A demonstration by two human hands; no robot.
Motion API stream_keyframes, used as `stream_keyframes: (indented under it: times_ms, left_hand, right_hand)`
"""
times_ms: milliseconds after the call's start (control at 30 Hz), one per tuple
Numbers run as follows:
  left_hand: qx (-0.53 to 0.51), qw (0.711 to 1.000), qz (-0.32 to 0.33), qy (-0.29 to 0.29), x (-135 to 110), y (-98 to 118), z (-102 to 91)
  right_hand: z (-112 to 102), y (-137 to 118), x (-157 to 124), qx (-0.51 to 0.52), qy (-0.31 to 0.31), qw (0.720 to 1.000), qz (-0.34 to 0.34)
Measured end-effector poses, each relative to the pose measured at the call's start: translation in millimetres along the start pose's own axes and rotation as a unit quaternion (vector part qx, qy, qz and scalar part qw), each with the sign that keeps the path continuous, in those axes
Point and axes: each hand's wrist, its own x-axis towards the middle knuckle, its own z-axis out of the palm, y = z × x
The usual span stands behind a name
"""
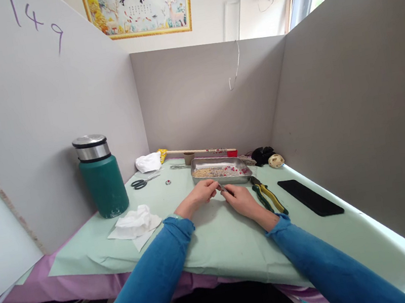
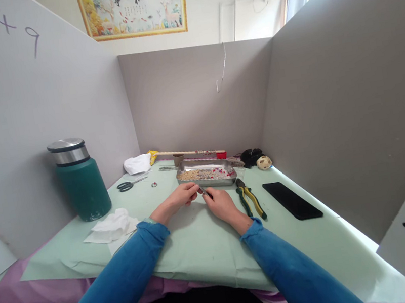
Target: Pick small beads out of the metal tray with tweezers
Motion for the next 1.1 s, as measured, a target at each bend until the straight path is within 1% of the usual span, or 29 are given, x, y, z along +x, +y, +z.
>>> stream_keyframes:
  times_ms: [233,500,733,867,967,1100]
  left_hand:
    - [-0.012,1.0,-0.009,-0.011,-1,3,-0.1]
    - [0.003,0.999,-0.04,-0.002,-2,7,1.8]
    - [0.007,1.0,-0.031,-0.002,-1,4,0.7]
    - [0.01,0.999,-0.034,-0.003,-2,6,0.5]
    - [0.008,0.999,-0.036,-0.001,-4,9,0.8]
    - [-0.014,1.0,-0.025,-0.009,-7,14,0.9]
  right_hand:
    - [0,1,0,0.008,0.007,1.0,0.004]
    - [2,3,0,-0.004,0.007,1.0,-0.006]
    - [1,1,0,-0.006,0.001,1.0,-0.005]
    - [-1,-1,-1,0.001,-0.006,1.0,-0.004]
    - [-4,-3,-1,0.029,-0.016,0.999,0.001]
    - [-9,-6,-2,0.102,-0.048,0.994,0.01]
